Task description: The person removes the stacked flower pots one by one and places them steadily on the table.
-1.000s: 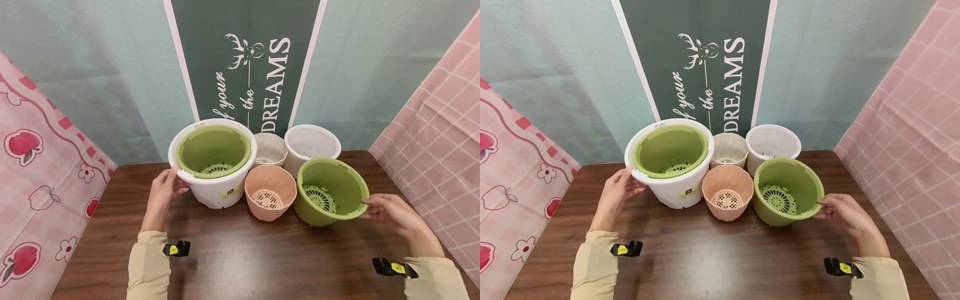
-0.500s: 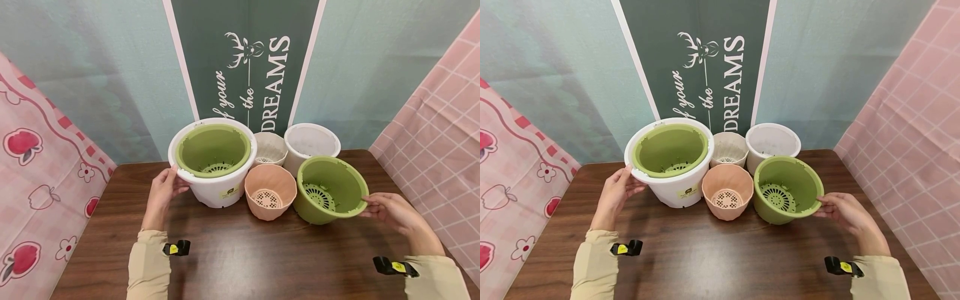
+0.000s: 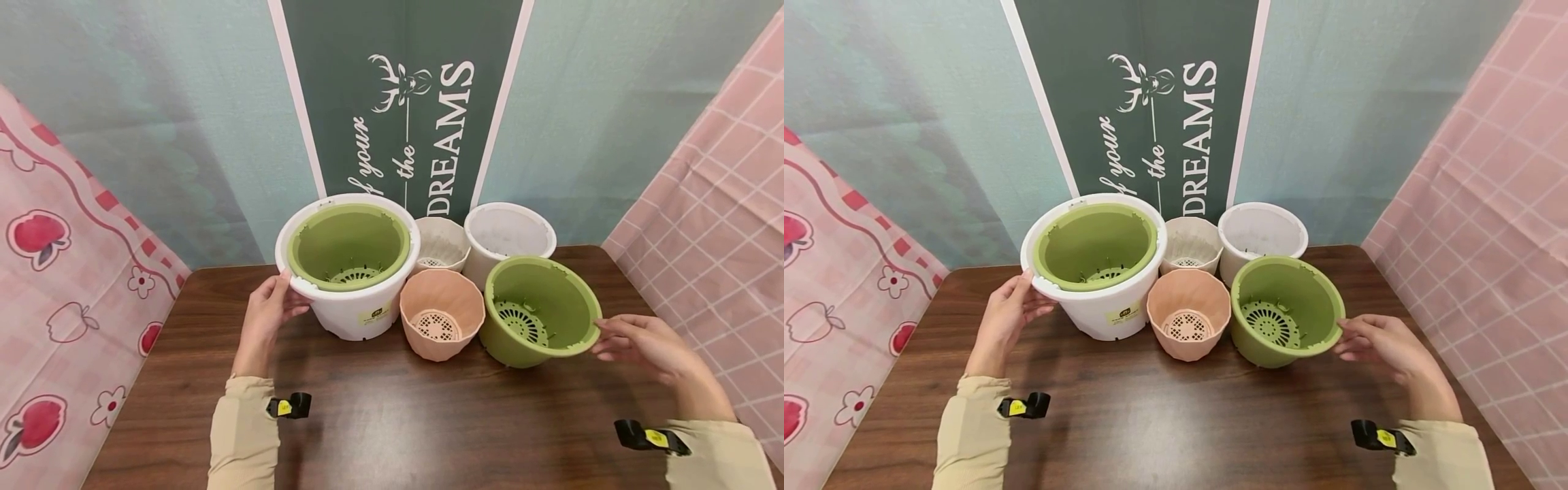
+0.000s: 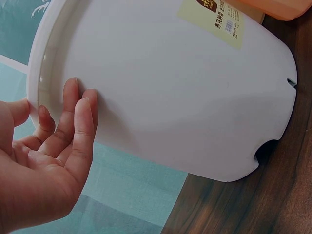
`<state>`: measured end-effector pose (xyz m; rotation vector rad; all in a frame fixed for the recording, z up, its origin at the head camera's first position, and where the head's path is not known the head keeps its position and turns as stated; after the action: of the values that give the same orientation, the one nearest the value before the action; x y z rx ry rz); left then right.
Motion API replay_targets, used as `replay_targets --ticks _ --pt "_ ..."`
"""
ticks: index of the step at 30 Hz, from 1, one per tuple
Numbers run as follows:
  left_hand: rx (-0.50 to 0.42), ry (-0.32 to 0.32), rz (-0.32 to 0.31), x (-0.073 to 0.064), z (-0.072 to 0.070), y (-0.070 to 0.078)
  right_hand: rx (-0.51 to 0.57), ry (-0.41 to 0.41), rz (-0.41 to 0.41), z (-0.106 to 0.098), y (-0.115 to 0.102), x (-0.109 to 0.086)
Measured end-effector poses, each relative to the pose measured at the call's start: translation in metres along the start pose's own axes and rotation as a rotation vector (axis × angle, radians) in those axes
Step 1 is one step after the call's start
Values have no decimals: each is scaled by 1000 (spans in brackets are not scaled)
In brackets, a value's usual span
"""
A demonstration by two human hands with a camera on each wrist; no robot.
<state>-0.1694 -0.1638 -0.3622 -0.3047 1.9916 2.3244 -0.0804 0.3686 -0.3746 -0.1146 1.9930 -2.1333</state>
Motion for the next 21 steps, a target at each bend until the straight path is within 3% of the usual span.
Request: replay_targets --ticks 4,15,21 --pt "-1 -3 5 0 0 0 -73 18 -2 1 -3 -2" --pt "3 2 -3 0 1 0 44 -67 -141 2 -16 -4" --pt "0 -2 4 -1 0 0 49 -73 -166 12 -28 -2"
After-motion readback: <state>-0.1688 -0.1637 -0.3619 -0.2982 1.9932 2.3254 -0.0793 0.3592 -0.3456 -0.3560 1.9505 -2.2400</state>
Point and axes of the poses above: each hand's wrist, its own x-axis towards the middle knuckle, its own z-axis out of the palm, y = z × x, the point moved 1 cm from there along x, towards the middle knuckle, and after that the axes turned 5 degrees about -z, right-handed, at the moved point
